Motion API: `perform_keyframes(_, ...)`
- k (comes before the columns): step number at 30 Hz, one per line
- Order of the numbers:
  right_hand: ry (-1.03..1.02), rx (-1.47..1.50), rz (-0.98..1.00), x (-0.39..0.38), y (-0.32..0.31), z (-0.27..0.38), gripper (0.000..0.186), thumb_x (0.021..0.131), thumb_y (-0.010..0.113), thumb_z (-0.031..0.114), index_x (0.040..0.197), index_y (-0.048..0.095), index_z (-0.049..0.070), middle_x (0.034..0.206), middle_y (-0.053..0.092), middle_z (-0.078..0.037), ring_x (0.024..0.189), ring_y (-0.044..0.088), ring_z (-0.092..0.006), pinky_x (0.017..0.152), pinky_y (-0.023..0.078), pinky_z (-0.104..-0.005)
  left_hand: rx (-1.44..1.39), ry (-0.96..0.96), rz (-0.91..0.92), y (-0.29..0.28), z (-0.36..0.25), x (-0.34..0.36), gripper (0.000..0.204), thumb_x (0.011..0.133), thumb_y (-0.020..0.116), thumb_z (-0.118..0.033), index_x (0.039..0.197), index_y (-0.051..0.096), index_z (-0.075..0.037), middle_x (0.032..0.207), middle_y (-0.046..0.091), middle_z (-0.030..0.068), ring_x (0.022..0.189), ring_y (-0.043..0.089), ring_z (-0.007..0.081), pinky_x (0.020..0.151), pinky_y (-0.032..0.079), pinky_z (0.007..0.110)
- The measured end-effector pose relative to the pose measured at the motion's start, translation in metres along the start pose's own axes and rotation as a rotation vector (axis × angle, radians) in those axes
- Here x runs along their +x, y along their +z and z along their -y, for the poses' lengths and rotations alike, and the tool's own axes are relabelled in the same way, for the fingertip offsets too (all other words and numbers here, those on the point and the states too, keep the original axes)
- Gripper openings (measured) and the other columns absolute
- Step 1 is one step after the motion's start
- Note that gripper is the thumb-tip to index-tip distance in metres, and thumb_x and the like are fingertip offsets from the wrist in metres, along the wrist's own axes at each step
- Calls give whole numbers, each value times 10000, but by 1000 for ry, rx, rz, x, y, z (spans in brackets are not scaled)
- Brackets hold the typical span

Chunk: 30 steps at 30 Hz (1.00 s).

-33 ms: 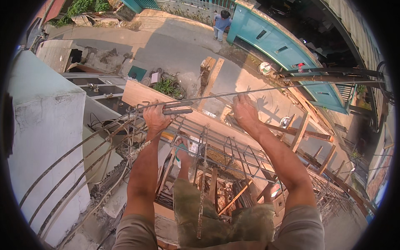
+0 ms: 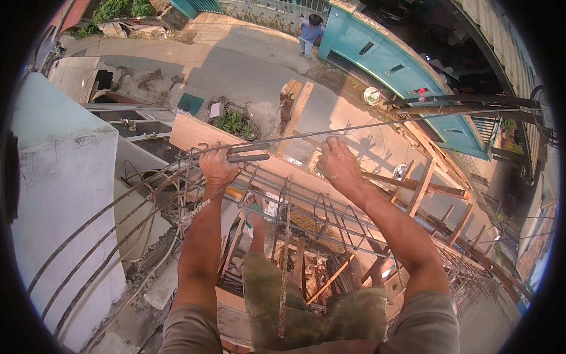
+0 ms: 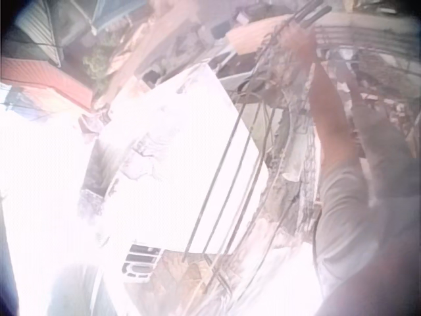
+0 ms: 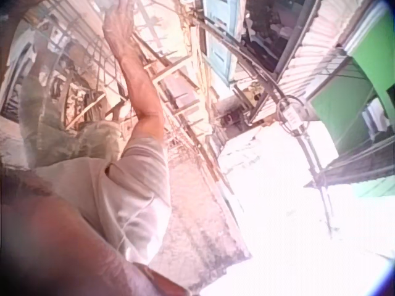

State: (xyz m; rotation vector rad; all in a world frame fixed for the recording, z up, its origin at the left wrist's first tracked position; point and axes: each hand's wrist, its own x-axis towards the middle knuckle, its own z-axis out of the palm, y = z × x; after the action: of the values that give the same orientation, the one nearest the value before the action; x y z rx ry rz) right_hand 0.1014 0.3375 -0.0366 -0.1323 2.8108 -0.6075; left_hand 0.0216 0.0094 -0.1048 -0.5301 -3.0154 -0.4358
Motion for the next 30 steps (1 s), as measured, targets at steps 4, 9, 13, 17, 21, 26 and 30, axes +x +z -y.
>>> perform_keyframes(4,-257,58,-228,-15,-42,32,347,876,608,186,1126,553,-47,1201,518,-235,1118,527,-397,914,474,-452,6,37,-73,5,2,-1,322,601,748,-322,830,684,-105,852,659,89,833,625,309,794,449,438)
perform_keyframes(9,-200,129,375,95,-60,1,310,914,589,216,1119,591,-16,959,608,-221,1017,606,-331,858,508,-400,-20,31,-64,5,-2,0,236,651,700,-274,810,685,-100,820,654,93,808,624,306,770,439,437)
perform_keyframes(13,169,626,945,142,-31,-23,218,925,583,205,993,633,4,846,644,-124,853,661,-227,766,538,-349,-25,48,-111,3,-1,0,211,642,678,-235,804,669,-101,797,639,85,804,621,305,771,431,429)
perform_keyframes(17,283,677,804,142,-18,-21,170,901,582,161,964,637,14,810,643,-74,785,662,-225,698,548,-352,-44,28,-88,4,2,-2,264,597,690,-232,831,650,-116,789,623,64,809,611,297,766,424,420)
perform_keyframes(21,-447,-73,409,152,-27,12,90,838,593,104,881,625,32,816,633,-82,820,629,-269,729,515,-371,-37,0,32,-8,-7,4,208,671,674,-220,847,673,-110,861,672,93,850,629,289,798,431,431)
perform_keyframes(26,-882,-257,-145,120,-45,63,72,817,562,102,779,604,58,799,603,-83,908,587,-219,744,451,-336,-62,-13,26,-7,-4,1,226,655,674,-238,836,661,-104,842,650,94,852,619,303,832,436,441)
perform_keyframes(30,-781,-509,101,51,-76,103,147,817,559,126,924,575,27,763,557,-74,765,570,-207,720,477,-358,-36,12,-4,-3,-3,3,200,671,650,-235,810,650,-91,817,632,108,856,616,311,902,434,461)
